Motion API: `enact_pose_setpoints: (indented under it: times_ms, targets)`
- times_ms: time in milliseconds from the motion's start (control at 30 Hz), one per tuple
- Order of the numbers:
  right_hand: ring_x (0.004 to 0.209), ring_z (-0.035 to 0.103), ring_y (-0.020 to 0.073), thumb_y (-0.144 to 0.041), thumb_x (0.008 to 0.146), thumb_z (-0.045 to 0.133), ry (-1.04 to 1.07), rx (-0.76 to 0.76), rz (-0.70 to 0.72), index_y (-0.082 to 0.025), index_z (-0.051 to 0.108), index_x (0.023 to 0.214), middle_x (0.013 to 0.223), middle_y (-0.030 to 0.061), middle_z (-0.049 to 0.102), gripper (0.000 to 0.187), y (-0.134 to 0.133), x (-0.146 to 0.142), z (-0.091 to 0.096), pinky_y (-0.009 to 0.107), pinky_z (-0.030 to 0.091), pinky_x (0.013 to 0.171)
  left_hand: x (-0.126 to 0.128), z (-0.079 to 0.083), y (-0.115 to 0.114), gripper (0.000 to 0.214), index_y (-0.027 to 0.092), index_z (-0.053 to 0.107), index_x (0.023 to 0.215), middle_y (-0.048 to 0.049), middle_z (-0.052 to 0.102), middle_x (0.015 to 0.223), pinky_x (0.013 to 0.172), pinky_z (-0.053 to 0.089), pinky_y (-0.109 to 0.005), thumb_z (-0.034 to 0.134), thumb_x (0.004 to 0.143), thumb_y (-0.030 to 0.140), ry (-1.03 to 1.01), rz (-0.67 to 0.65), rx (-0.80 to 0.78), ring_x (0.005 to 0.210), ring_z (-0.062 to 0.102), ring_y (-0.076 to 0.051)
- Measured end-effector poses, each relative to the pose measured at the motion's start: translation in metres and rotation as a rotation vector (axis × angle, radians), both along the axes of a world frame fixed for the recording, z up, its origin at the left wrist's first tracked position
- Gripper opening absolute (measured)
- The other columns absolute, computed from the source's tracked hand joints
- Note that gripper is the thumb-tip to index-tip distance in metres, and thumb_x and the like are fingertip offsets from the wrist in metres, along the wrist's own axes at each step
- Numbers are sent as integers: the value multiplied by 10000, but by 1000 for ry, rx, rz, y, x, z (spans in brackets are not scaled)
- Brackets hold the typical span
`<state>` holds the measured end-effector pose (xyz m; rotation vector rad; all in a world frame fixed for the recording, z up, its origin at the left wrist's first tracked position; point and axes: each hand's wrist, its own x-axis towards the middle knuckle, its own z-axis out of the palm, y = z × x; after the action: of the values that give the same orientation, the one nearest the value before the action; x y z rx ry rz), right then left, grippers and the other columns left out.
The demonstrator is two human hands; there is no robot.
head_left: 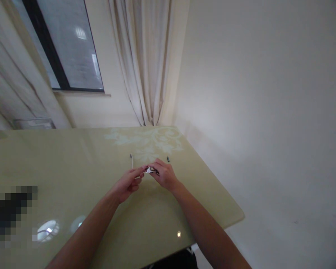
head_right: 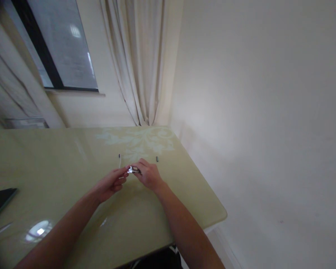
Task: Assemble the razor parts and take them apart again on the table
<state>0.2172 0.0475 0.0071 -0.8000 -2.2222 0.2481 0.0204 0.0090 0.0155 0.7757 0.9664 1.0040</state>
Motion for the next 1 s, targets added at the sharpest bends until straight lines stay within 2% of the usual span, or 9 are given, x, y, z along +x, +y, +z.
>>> enact_pose_setpoints:
  times_ms: [233,333,433,533,600,767,900,1000]
  targets:
    - [881,642,170,-308,1023,599,-26,28,5,-213,718,1173,976,59,678,213,-1,1,1,237,466,772,1,1,-4,474,153,699,869,105,252,642,401,108,-172,860,712,570,113,-5,124,494,158,-44]
    - [878,627,170,-319,1023,595,32,-9,16,-212,715,1150,970,60,665,205,-2,-2,1,245,459,777,2,-1,-3,524,160,745,987,99,309,624,428,143,-189,843,713,595,202,23,197,500,192,-52]
    - [790,584,157,-420,974,663,218,-160,2,-186,691,1129,909,40,630,282,-1,-7,0,245,451,720,0,-2,2,565,195,759,1112,66,459,662,471,218,-200,844,706,579,296,105,342,527,302,-65]
    - [656,494,127,-526,912,708,409,-404,44,-164,682,1060,776,-8,564,392,2,-9,1,234,403,616,-1,-3,7,514,223,780,1111,40,539,725,543,313,-212,871,691,504,347,207,500,604,414,-90]
    - [632,467,120,-565,924,672,474,-524,107,-158,693,1016,734,-16,544,417,4,-9,2,234,372,590,-2,-4,8,472,240,789,1103,23,582,788,593,355,-220,879,694,457,329,226,546,658,462,-101]
    - [601,427,123,-613,1013,493,498,-610,214,-144,745,1002,662,-16,487,533,0,-8,6,247,332,560,-2,-9,4,459,291,768,1177,-8,661,948,653,398,-226,841,760,469,164,191,479,719,487,-107]
    - [594,418,119,-592,1036,466,452,-563,246,-143,758,987,645,-24,471,538,-7,-10,9,254,340,583,-1,-9,1,463,307,771,1164,-17,695,1026,674,405,-223,869,740,464,15,166,437,739,518,-101]
    - [594,423,116,-564,1048,465,443,-527,257,-147,738,907,649,-24,480,518,-10,-11,11,256,345,596,0,-8,1,462,306,774,1154,-38,704,1070,685,405,-222,883,729,448,-22,156,425,868,602,-142]
